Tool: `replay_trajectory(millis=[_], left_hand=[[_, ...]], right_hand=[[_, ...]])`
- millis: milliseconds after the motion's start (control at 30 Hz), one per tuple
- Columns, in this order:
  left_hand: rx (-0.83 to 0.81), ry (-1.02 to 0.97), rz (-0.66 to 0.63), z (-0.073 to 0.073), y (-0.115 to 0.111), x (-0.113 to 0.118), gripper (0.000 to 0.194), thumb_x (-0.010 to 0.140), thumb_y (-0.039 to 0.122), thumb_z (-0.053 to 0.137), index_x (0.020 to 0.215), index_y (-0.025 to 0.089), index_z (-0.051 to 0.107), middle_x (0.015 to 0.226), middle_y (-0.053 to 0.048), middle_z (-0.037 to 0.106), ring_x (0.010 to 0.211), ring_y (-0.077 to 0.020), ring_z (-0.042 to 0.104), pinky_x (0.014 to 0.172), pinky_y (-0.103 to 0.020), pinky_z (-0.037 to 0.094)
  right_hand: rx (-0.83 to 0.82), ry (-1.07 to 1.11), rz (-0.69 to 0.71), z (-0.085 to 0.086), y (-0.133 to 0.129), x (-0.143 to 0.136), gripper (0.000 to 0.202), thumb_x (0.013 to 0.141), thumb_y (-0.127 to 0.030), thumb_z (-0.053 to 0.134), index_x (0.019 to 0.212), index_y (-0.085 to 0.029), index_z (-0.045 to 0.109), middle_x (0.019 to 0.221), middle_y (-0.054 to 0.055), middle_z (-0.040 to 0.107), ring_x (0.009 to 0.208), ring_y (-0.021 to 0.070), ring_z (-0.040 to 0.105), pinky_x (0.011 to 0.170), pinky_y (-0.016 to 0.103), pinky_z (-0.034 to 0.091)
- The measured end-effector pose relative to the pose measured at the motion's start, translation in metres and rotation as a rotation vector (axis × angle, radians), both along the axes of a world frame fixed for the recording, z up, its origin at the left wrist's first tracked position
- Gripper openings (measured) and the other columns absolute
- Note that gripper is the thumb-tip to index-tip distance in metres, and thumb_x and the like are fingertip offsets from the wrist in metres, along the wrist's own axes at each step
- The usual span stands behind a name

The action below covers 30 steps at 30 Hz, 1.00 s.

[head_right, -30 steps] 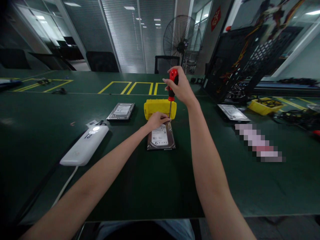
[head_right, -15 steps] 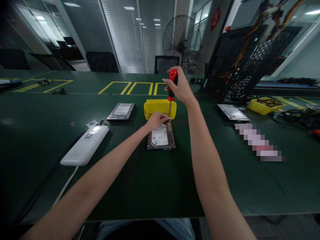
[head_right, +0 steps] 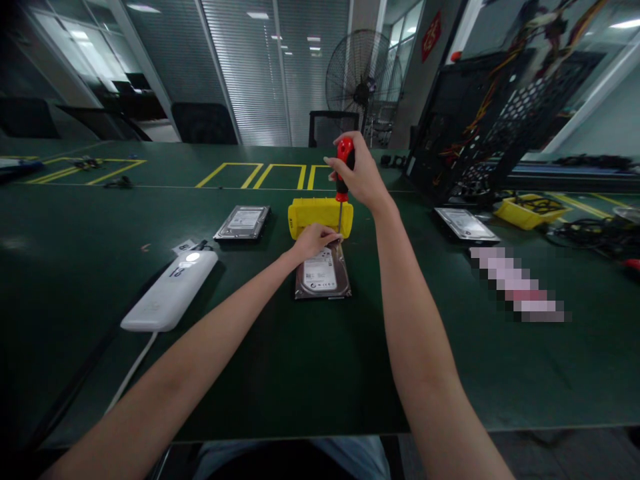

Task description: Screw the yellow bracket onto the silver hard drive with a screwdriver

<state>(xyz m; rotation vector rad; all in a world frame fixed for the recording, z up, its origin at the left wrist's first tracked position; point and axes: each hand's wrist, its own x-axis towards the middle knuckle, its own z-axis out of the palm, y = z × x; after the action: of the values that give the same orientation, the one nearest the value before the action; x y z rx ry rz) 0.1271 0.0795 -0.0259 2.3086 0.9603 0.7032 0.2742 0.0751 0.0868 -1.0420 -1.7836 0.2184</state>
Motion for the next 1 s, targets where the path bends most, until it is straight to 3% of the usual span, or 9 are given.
replay_trajectory(millis=[533, 800, 1000], left_hand=[[0.017, 0.009, 0.001, -0.001, 0.0, -0.001, 0.03, 0.09, 0.036, 0.05, 0.082, 0.017, 0.072, 0.077, -0.003, 0.068, 0.069, -0.0136, 0.059, 0.064, -0.025, 0.04], [0.063, -0.012, -0.033, 0.003, -0.006, -0.006, 0.031, 0.092, 0.033, 0.045, 0.088, 0.015, 0.07, 0.086, -0.005, 0.069, 0.079, -0.0163, 0.062, 0.074, -0.029, 0.045], [0.063, 0.011, 0.036, 0.008, -0.019, -0.011, 0.03, 0.093, 0.031, 0.045, 0.096, 0.015, 0.07, 0.096, -0.008, 0.07, 0.089, -0.0196, 0.064, 0.082, -0.033, 0.048]], right_hand=[[-0.017, 0.095, 0.008, -0.003, 0.002, -0.01, 0.046, 0.078, -0.057, 0.058, 0.115, -0.034, 0.041, 0.105, 0.005, 0.057, 0.082, 0.0192, 0.063, 0.071, 0.04, 0.059], [0.029, 0.046, 0.033, -0.01, 0.014, -0.002, 0.046, 0.082, -0.055, 0.051, 0.121, -0.035, 0.036, 0.106, 0.006, 0.055, 0.083, 0.0203, 0.063, 0.067, 0.041, 0.056], [0.008, 0.066, -0.023, -0.008, 0.009, -0.008, 0.044, 0.085, -0.051, 0.049, 0.12, -0.028, 0.037, 0.104, 0.006, 0.056, 0.085, 0.0181, 0.063, 0.069, 0.036, 0.055]])
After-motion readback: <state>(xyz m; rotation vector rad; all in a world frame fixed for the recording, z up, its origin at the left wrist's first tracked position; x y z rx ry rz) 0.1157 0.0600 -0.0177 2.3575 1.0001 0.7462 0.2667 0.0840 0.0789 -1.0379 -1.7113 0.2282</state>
